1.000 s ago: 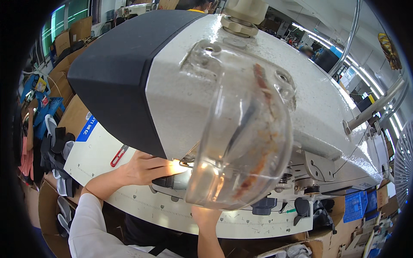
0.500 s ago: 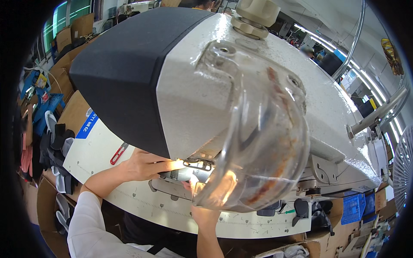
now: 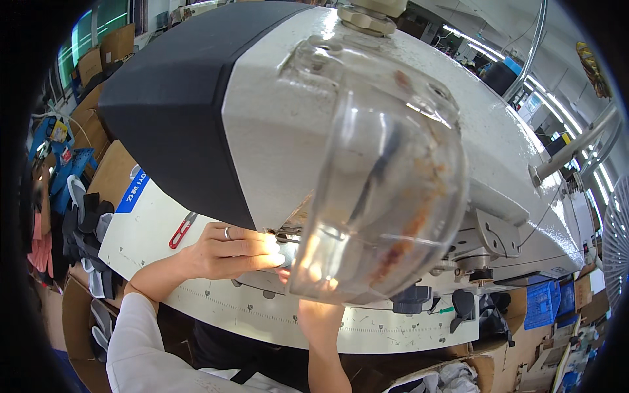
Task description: The person aligns and sews shoe upper components using a sewing machine, trimming threads with thread snips.
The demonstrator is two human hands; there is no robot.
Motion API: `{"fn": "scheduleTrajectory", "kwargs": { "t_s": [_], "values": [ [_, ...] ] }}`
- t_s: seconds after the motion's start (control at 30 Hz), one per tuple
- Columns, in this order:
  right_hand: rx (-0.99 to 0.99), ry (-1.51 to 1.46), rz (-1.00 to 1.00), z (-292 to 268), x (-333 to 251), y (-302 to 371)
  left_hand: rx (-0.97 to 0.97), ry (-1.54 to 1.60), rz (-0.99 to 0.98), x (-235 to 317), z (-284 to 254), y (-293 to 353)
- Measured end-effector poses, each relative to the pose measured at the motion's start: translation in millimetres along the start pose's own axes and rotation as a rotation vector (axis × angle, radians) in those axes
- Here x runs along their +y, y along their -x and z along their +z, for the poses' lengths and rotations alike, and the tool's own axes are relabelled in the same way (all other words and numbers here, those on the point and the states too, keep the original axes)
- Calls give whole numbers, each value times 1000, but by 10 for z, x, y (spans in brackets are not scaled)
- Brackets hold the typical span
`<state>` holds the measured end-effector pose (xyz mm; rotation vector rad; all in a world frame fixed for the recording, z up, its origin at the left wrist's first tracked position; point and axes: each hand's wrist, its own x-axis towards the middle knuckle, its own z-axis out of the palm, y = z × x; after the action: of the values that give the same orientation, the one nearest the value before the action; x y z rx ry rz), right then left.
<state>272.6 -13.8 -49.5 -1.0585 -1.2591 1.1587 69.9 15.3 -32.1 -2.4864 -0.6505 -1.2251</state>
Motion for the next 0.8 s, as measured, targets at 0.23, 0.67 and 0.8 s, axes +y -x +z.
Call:
{"fn": "scheduleTrajectory", "kwargs": {
  "t_s": [0.23, 0.67, 0.8],
  "values": [
    [-23, -4, 88, -68, 224, -4, 14, 17, 29, 35, -82, -98],
    [114, 860, -970, -321, 277, -252, 45, -232, -35, 187, 11, -205],
    [98, 844, -1078, -275, 227, -310, 108, -115, -135, 186, 134, -118]
  ]
}}
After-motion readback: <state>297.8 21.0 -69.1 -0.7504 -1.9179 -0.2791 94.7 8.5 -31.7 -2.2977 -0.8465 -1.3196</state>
